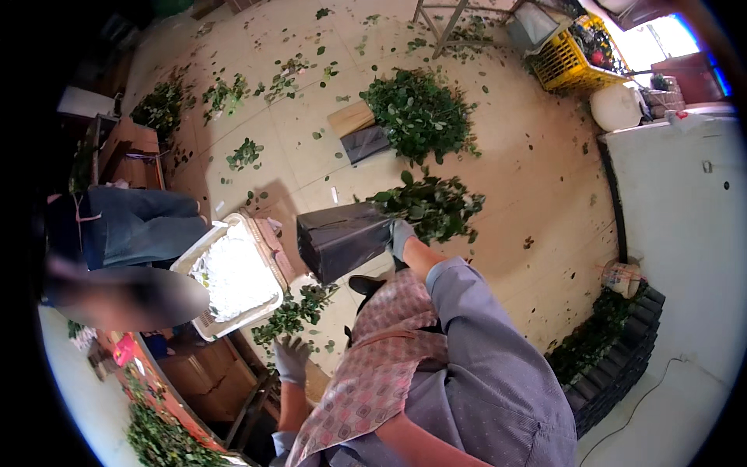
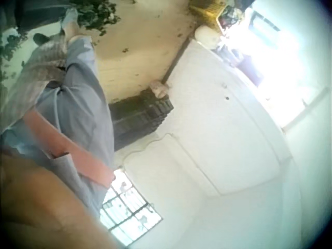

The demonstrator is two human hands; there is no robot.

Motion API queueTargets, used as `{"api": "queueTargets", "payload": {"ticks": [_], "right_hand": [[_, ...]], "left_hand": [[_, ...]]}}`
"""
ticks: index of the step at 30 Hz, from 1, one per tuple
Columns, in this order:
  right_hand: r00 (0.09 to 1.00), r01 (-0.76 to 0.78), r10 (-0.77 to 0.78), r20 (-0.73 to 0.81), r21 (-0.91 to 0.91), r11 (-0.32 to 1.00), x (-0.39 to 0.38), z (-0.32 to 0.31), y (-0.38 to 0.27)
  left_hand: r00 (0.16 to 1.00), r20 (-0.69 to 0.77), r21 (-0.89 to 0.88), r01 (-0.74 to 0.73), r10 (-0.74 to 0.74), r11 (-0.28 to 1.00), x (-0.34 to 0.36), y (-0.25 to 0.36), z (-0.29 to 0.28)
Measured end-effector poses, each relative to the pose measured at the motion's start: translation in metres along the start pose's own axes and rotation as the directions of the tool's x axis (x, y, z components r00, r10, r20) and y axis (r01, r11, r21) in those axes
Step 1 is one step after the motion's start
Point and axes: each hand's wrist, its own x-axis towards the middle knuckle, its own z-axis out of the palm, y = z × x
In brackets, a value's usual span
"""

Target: The person arranges white flowers with green leaves into a black rectangular tray using both hands. They pick up bunches of flowers from a large pile on the table, place them into the tray, and press them down to fit. The person occasionally adjusts the tray and the flowers to ensure they are packed tightly.

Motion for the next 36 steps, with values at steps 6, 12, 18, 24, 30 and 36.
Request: {"api": "queueTargets", "payload": {"ticks": [6, 12, 18, 24, 30, 36], "right_hand": [[0.986, 0.159, -0.16, -0.044, -0.031, 0.987, 0.093, -0.012, -0.043], [0.913, 0.039, -0.407, -0.017, -0.991, 0.129, 0.229, -0.056, -0.027], [0.948, 0.059, -0.301, 0.102, -0.987, -0.148, 0.161, -0.037, -0.08], [0.956, 0.134, -0.221, 0.195, -0.955, -0.266, 0.151, -0.066, -0.061], [0.928, 0.296, -0.094, 0.36, -0.867, -0.401, 0.13, -0.102, -0.079], [0.897, 0.304, -0.04, 0.44, -0.68, -0.667, 0.097, -0.182, -0.131]], "left_hand": [[0.954, -0.255, 0.039, 0.174, -0.159, 0.984, -0.031, -0.075, -0.014], [0.926, -0.158, 0.225, 0.371, -0.342, 0.901, -0.026, -0.118, 0.063], [0.991, 0.131, 0.443, -0.07, 0.012, 0.894, -0.046, -0.113, 0.198], [0.994, 0.047, 0.309, -0.111, 0.102, 0.944, -0.062, -0.089, 0.168], [1.0, -0.02, 0.268, 0.015, -0.01, 0.963, -0.027, -0.181, 0.089], [0.988, 0.106, 0.258, 0.084, -0.114, 0.962, 0.05, -0.235, 0.05]]}}
